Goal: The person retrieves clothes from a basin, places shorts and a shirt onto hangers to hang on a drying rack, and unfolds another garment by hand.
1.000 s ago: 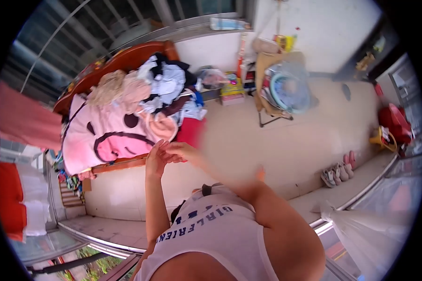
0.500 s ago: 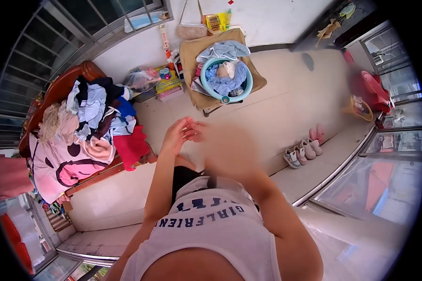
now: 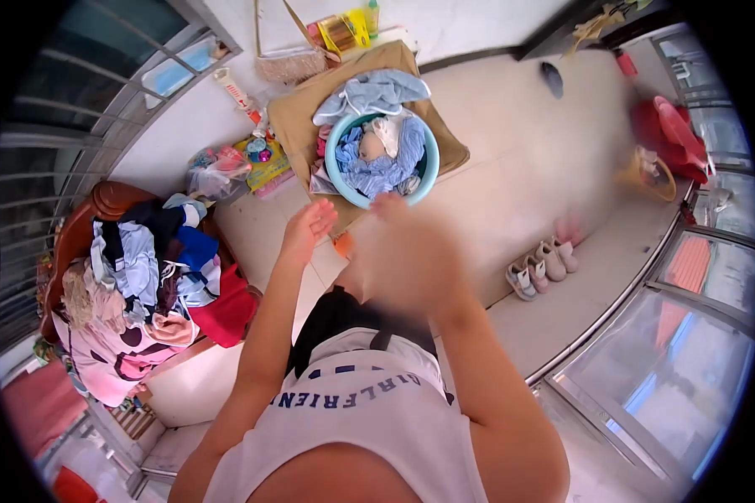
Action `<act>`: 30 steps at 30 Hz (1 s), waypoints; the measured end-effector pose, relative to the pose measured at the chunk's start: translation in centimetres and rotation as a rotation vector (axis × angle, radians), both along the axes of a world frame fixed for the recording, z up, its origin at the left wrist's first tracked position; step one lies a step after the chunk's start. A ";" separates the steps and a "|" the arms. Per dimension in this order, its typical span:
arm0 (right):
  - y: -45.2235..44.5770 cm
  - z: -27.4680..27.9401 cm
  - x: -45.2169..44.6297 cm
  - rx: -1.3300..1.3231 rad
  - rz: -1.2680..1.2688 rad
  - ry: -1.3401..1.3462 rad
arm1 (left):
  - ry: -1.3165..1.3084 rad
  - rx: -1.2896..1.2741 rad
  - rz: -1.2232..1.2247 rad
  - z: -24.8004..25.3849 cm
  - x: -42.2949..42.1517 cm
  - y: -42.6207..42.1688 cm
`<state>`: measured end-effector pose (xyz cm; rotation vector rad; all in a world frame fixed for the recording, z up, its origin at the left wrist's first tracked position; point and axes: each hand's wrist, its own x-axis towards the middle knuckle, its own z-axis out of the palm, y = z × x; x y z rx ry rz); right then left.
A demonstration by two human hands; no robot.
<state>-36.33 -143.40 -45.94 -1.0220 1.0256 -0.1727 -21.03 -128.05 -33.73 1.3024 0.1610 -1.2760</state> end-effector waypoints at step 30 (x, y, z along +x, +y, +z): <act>-19.7 4.4 2.3 -0.787 0.521 0.048 | 0.911 0.359 0.524 -8.3 -5.7 -16.2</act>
